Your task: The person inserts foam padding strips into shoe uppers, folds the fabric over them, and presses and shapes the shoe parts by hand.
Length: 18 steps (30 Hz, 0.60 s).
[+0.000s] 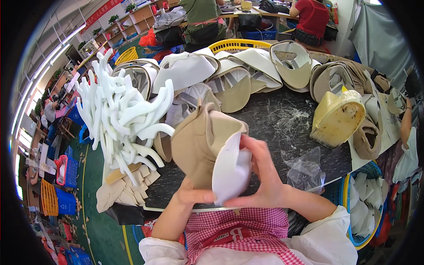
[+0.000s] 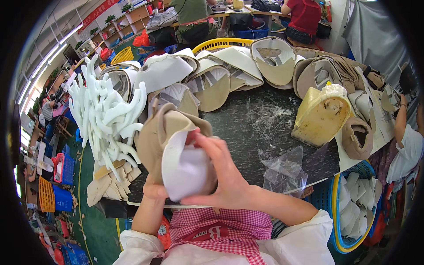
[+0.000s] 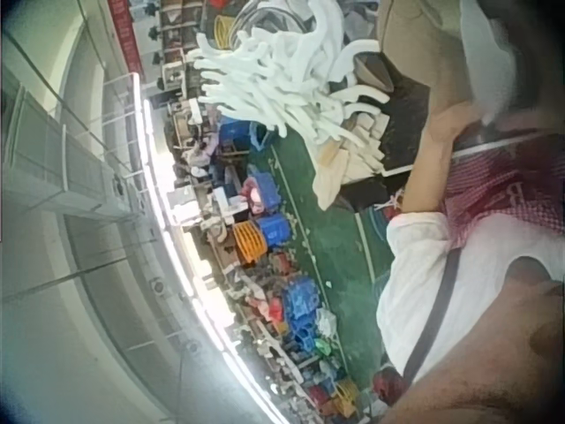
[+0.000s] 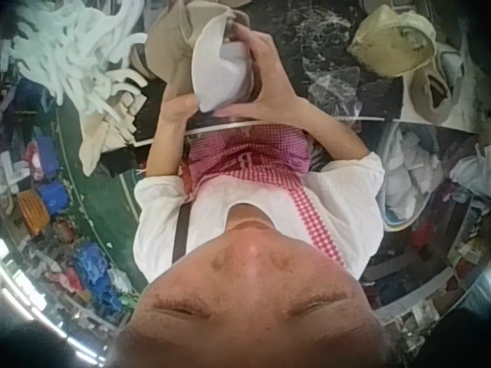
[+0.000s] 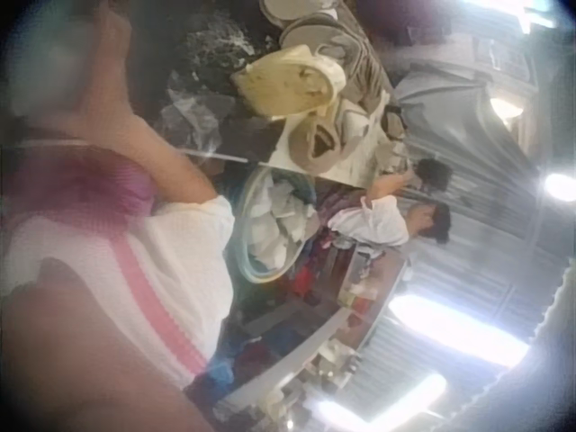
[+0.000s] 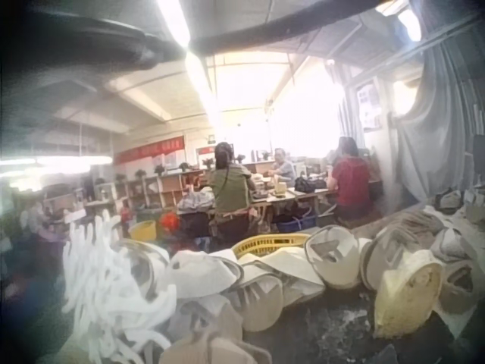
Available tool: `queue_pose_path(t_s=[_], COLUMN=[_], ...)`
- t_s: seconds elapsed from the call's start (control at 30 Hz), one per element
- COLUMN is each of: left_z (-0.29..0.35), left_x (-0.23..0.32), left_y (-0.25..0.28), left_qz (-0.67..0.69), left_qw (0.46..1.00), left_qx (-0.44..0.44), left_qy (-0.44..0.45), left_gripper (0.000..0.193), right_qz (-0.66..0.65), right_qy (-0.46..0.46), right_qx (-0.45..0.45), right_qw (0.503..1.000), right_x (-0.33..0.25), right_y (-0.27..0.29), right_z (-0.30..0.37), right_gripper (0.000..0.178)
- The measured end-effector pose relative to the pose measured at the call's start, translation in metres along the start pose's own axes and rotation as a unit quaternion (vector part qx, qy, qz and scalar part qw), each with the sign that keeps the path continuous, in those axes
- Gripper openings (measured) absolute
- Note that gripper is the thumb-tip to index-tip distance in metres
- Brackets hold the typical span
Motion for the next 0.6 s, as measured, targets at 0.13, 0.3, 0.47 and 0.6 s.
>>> queue_pose_path(t_s=[0.13,0.3,0.47,0.6], left_z=[0.019,0.012,0.015,0.012], left_x=[-0.011,-0.012,-0.006,-0.015], left_y=[0.003,-0.02,-0.022,-0.027], left_qz=[0.009,-0.149,-0.34,-0.34], left_qw=[0.999,0.964,0.916,0.901], left_qx=[0.013,0.218,0.201,0.243], left_qy=[0.048,-0.034,-0.077,-0.119], left_gripper=[0.066,0.047,0.037,0.028], right_qz=[0.351,-0.081,-0.207,0.185], right_qy=[0.199,-0.203,-0.332,0.012], right_qx=[0.091,0.103,0.123,0.049], right_qw=[0.91,0.97,0.912,0.981], right_x=[-0.005,-0.01,-0.007,-0.018], right_y=[0.009,0.017,0.03,0.005], right_z=[-0.001,-0.016,-0.013,-0.019], right_gripper=[0.067,0.026,0.03,0.051])
Point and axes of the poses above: each hand's wrist, its own z-axis away from the middle knuckle, its own y-axis out of the back of the hand, x = y × z, the point moved 1 cm from there along -z, towards the middle knuckle, and after that the axes turned 8 degrees about x, right-handed, at the moved point
